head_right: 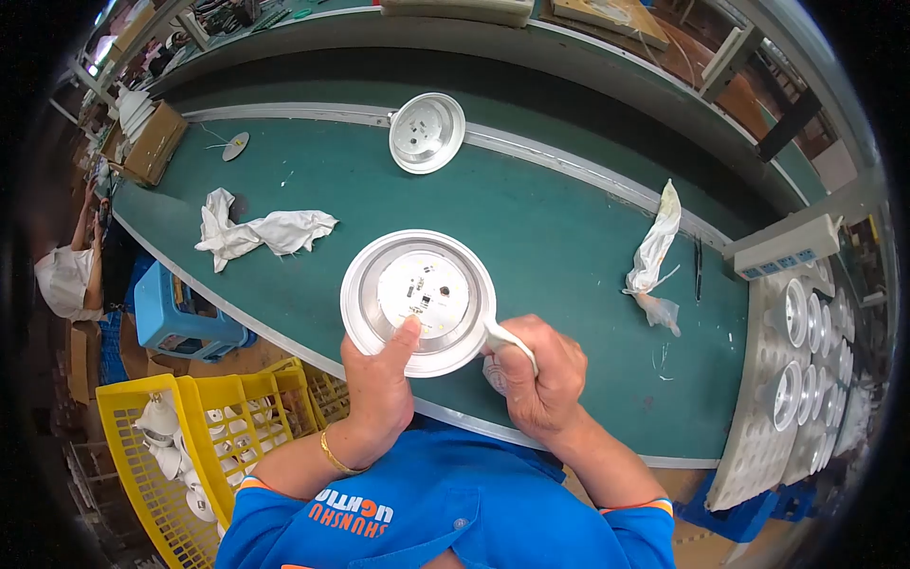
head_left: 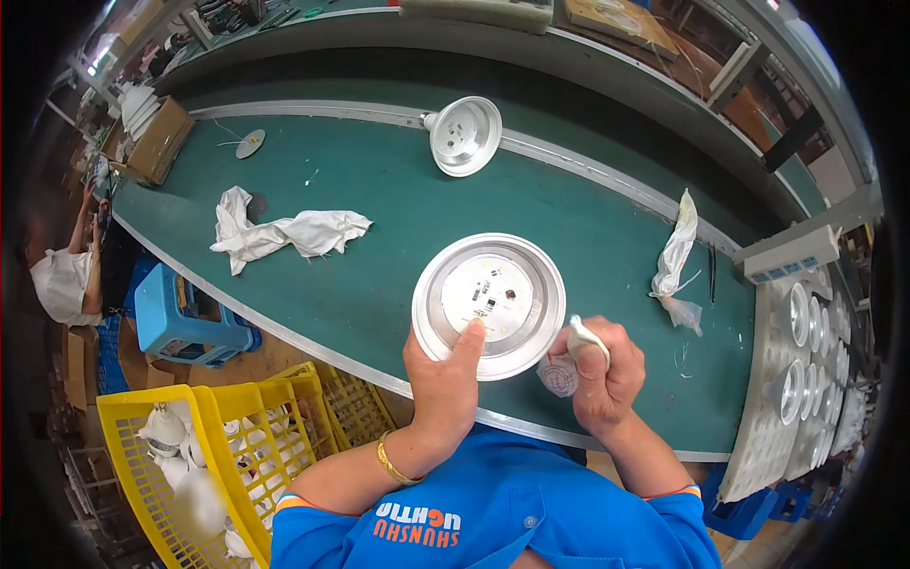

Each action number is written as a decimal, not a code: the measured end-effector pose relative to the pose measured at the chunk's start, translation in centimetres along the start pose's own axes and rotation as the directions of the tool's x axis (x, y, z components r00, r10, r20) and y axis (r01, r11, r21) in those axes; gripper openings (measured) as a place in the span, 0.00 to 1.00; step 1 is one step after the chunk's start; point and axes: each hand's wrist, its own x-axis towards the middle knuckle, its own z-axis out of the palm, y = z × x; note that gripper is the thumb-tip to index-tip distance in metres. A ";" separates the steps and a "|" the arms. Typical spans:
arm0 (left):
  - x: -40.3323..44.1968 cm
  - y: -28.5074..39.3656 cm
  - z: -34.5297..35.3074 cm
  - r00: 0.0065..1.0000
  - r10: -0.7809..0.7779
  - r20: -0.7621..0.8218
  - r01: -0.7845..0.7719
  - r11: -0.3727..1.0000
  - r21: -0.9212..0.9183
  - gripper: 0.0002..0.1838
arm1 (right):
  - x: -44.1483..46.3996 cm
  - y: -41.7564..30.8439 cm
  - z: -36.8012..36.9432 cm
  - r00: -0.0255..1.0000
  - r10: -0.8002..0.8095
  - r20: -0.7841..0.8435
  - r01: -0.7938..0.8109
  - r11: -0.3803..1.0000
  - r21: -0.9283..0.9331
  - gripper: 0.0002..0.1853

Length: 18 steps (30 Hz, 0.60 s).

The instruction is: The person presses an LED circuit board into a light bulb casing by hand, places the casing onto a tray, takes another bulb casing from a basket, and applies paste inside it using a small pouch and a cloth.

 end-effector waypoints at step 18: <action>-0.7 -0.3 1.0 1.000 -0.001 -0.016 0.001 1.000 0.006 0.21 | -0.2 0.8 2.1 0.946 -0.278 0.167 0.316 0.907 -0.278 0.11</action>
